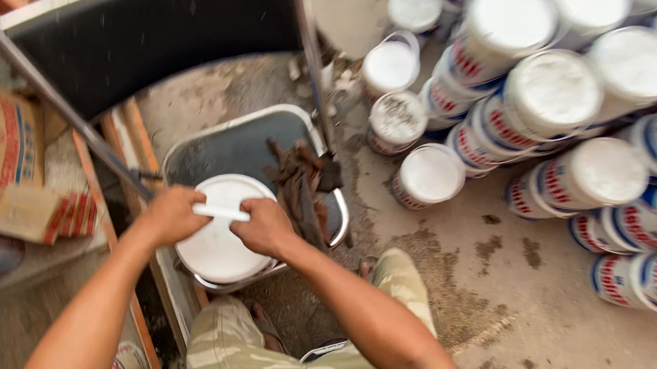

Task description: The person wipes the exterior and top of a white paint bucket with a cloth, carries it to a wooden shelf, and then continues wiping and cleaning the bucket while seated on the floor.

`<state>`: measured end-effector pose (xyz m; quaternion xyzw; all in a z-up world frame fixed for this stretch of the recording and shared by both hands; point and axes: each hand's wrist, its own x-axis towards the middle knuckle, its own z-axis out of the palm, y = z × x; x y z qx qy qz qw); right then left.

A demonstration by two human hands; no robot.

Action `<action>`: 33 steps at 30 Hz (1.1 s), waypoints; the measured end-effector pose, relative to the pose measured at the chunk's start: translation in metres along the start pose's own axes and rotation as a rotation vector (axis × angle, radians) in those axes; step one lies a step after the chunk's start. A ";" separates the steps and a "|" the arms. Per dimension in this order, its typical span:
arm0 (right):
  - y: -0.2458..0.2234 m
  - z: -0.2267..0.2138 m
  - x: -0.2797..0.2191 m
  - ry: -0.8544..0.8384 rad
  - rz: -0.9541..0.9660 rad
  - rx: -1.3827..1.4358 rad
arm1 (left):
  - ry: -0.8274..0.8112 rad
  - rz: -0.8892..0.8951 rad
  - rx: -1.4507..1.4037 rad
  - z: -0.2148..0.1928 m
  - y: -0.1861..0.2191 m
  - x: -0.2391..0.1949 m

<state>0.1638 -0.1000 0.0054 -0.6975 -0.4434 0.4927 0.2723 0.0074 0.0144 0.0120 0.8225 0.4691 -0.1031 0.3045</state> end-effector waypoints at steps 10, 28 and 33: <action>-0.030 -0.162 -0.110 0.523 0.055 0.238 | -0.213 0.295 0.159 -0.115 0.245 -0.026; 0.135 -0.353 -0.451 1.307 0.569 0.478 | -0.643 1.323 1.090 0.132 0.723 -0.095; 0.168 -0.306 -0.568 1.744 0.746 0.648 | -0.783 1.682 1.118 0.237 0.791 -0.206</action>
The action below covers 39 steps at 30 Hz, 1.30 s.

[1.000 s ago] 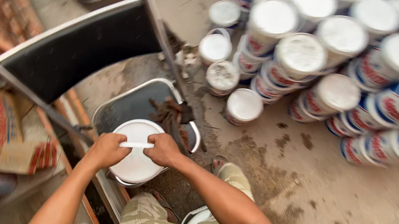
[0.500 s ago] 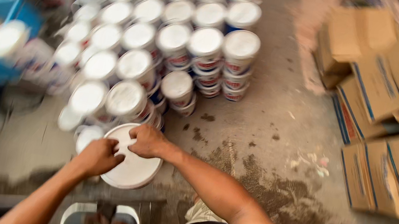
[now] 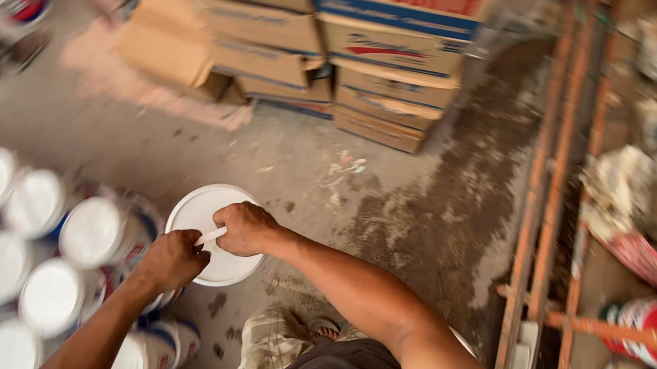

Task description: The person wipes the exterior and top of a white paint bucket with a cloth, carries it to a wooden shelf, and then continues wiping and cleaning the bucket while seated on the floor.

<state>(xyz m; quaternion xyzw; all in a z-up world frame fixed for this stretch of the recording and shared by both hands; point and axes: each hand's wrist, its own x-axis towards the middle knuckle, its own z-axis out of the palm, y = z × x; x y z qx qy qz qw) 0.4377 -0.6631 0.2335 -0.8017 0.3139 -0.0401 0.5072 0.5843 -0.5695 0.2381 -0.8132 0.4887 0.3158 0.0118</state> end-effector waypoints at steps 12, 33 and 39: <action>0.189 -0.212 -0.069 0.851 0.578 0.062 | -0.416 0.846 0.408 0.013 0.342 0.210; 0.253 -0.561 -0.333 1.642 0.886 0.021 | -0.598 1.442 0.463 0.004 0.855 0.144; 0.265 -0.697 -0.362 1.805 0.837 -0.186 | -0.399 1.615 0.400 -0.063 0.978 0.146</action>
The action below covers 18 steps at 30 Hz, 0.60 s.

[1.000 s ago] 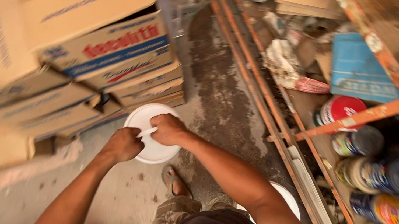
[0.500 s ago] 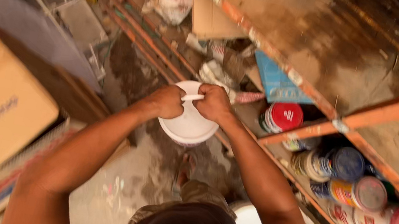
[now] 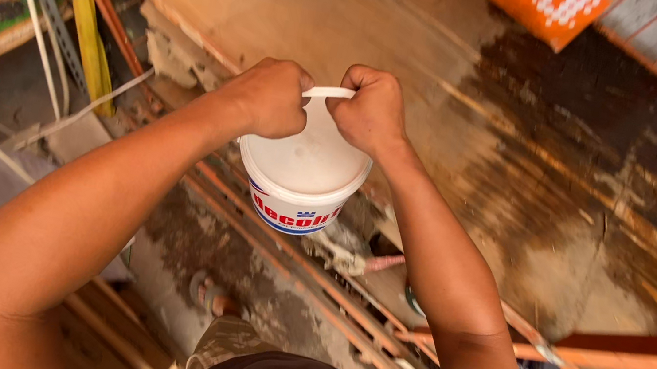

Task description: The person wipes the exterior and top of a white paint bucket with a cloth, carries it to a wooden shelf, and then continues wiping and cleaning the bucket while seated on the floor.

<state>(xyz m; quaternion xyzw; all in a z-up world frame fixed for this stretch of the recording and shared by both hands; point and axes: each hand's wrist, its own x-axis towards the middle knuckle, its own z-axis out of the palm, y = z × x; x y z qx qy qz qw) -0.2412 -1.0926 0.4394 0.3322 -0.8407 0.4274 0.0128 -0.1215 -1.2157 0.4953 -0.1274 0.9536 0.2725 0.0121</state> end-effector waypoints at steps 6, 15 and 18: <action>-0.013 0.039 0.120 0.133 0.014 0.018 | 0.027 0.089 0.000 -0.087 -0.044 0.082; -0.028 0.111 0.269 0.220 -0.003 0.044 | 0.082 0.120 0.038 -0.167 -0.129 0.210; -0.013 0.142 0.317 0.201 0.082 0.014 | 0.042 0.155 0.045 -0.178 -0.161 0.252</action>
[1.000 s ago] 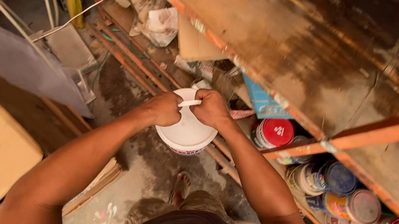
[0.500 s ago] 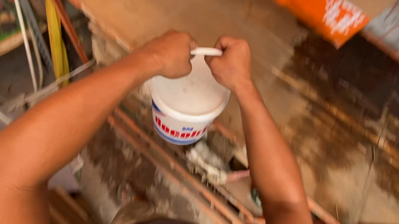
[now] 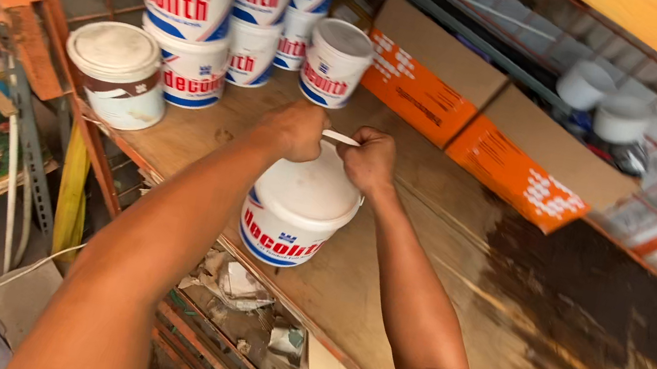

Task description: The person wipes the exterior and top of a white paint bucket with a cloth, carries it to a wooden shelf, and then continues wiping and cleaning the bucket while seated on the floor.

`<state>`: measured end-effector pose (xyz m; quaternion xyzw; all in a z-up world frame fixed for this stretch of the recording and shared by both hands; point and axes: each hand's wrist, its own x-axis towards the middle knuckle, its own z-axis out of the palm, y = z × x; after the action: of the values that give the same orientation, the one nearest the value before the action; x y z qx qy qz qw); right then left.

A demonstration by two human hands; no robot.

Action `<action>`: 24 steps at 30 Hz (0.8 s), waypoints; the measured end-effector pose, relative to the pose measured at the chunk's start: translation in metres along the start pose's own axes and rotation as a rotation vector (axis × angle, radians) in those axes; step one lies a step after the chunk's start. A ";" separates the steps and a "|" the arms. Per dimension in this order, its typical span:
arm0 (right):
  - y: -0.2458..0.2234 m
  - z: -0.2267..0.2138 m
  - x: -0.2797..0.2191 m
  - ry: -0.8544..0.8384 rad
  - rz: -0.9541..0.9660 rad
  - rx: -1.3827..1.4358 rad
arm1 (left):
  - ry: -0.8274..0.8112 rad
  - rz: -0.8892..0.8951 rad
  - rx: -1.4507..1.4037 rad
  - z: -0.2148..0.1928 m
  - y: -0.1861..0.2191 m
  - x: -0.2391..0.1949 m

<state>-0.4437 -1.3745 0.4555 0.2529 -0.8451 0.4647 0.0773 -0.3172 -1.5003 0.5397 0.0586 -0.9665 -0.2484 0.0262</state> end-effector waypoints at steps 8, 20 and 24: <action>0.005 0.070 0.027 0.018 0.064 -0.052 | -0.124 0.023 0.031 -0.006 -0.074 0.044; 0.016 0.105 -0.013 -0.001 0.075 -0.134 | -0.027 0.421 -0.269 0.018 -0.147 0.035; 0.010 0.112 -0.027 0.037 0.052 -0.182 | 0.006 0.516 -0.114 0.032 -0.160 0.043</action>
<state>-0.4141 -1.4530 0.3757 0.2141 -0.8885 0.3924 0.1032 -0.3463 -1.6297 0.4348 -0.1908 -0.9337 -0.2876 0.0948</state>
